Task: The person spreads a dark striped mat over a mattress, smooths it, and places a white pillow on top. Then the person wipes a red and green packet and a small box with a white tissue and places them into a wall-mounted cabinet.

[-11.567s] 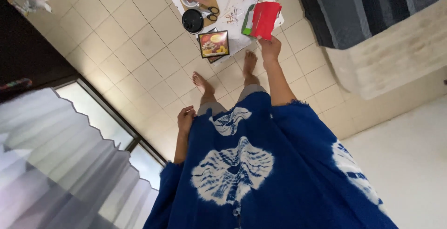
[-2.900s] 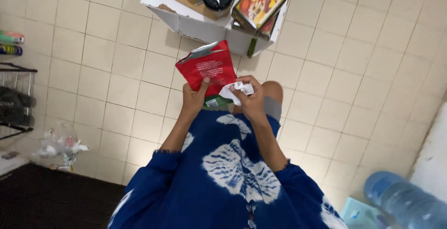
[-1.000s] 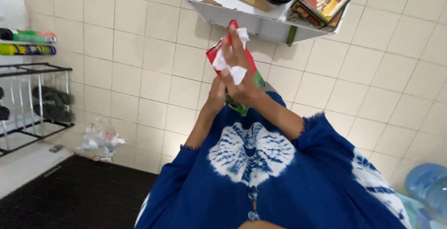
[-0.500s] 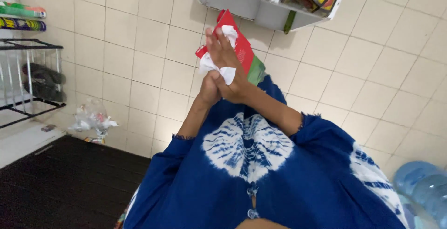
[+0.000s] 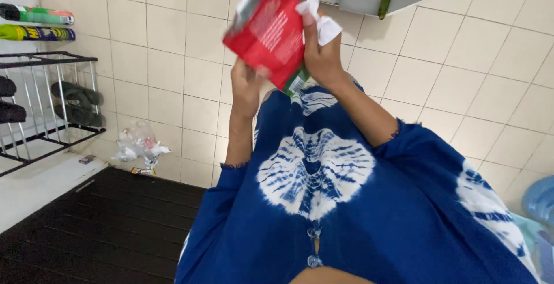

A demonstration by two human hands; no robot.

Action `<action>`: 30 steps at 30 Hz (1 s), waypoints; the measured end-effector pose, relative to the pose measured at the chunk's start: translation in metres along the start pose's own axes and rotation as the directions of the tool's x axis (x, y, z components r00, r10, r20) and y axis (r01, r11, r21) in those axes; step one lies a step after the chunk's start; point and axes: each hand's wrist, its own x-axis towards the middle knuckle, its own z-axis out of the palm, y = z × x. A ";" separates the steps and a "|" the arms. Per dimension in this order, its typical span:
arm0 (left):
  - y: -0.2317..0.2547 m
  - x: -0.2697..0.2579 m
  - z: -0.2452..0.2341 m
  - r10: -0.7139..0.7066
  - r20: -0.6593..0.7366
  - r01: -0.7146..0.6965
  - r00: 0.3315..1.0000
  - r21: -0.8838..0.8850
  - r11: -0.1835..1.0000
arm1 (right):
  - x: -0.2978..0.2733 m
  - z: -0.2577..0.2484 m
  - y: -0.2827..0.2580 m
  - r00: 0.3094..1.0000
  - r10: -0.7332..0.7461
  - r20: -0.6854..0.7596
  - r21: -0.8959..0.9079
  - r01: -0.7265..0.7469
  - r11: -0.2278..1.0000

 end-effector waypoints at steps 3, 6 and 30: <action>-0.016 -0.006 -0.002 0.065 0.009 -0.062 0.998 0.450 0.891 | 0.014 0.009 -0.018 0.995 -0.087 0.039 0.006 0.087 0.996; -0.023 -0.004 0.013 0.125 -0.191 -0.030 0.974 0.432 0.901 | 0.018 0.015 -0.026 0.969 -0.234 0.084 -0.169 0.245 0.955; -0.047 0.027 -0.006 0.517 -0.651 -0.328 0.555 0.400 0.856 | -0.025 0.043 0.117 0.691 0.722 0.022 0.779 -0.464 0.421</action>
